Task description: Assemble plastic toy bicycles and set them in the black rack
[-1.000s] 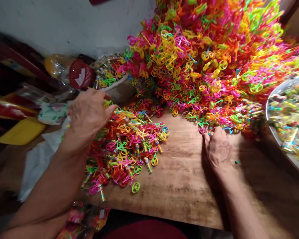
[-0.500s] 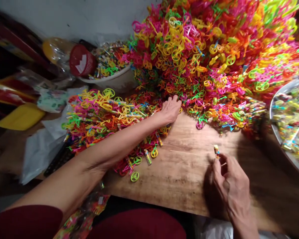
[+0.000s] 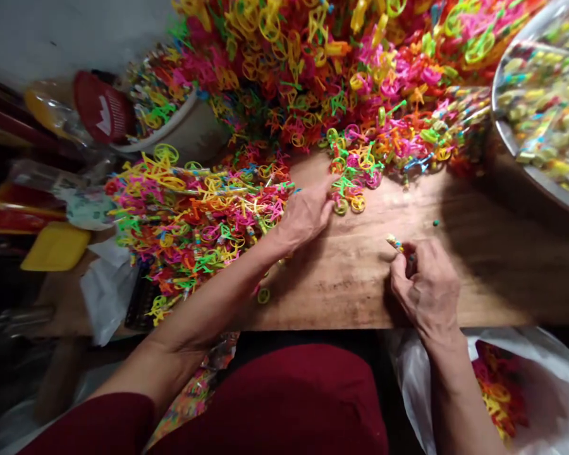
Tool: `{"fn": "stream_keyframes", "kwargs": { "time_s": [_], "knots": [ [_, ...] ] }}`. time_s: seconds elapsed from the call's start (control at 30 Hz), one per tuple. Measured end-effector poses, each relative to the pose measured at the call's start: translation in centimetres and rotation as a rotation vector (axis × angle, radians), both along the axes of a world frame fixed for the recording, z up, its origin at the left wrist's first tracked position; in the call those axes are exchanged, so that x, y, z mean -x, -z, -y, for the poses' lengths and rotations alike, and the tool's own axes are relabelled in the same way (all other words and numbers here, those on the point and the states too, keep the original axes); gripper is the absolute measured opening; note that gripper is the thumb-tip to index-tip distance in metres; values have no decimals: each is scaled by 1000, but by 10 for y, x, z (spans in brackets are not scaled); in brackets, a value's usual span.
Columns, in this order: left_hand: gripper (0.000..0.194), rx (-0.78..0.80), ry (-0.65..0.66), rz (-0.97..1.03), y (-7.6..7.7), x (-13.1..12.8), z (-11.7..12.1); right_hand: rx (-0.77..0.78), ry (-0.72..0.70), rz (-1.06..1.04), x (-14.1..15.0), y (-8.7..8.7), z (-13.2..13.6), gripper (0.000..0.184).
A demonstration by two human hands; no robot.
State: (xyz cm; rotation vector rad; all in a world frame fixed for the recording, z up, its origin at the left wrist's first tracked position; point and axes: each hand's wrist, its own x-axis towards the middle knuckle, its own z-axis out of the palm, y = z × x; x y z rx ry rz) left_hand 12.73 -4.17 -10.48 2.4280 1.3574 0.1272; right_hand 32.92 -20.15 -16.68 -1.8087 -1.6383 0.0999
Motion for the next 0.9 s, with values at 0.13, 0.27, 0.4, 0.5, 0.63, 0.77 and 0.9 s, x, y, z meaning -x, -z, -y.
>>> {"fn": "stream_keyframes", "kwargs": {
  "time_s": [0.13,0.27,0.4,0.5,0.63,0.77,0.9],
  "knots": [
    [47,-88,-55,-62,6,16,4,74,0,180,1,2,0,20],
    [46,-201,18,-52,-4,16,2,101,-15,195,9,3,-8,21],
    [33,-200,312,-67,-6,1,-2,51,-24,150,15,4,-12,19],
    [32,-156,435,-93,0,-11,-8,-16,-37,73,14,6,-8,15],
    [22,-96,486,23,2,-19,-21,-70,-14,-45,11,5,-2,11],
    [22,59,238,491,-4,-19,-37,-85,39,-174,10,1,-8,12],
    [25,475,-89,1011,-3,-19,-51,-127,76,-212,15,2,-20,13]
  ]
}}
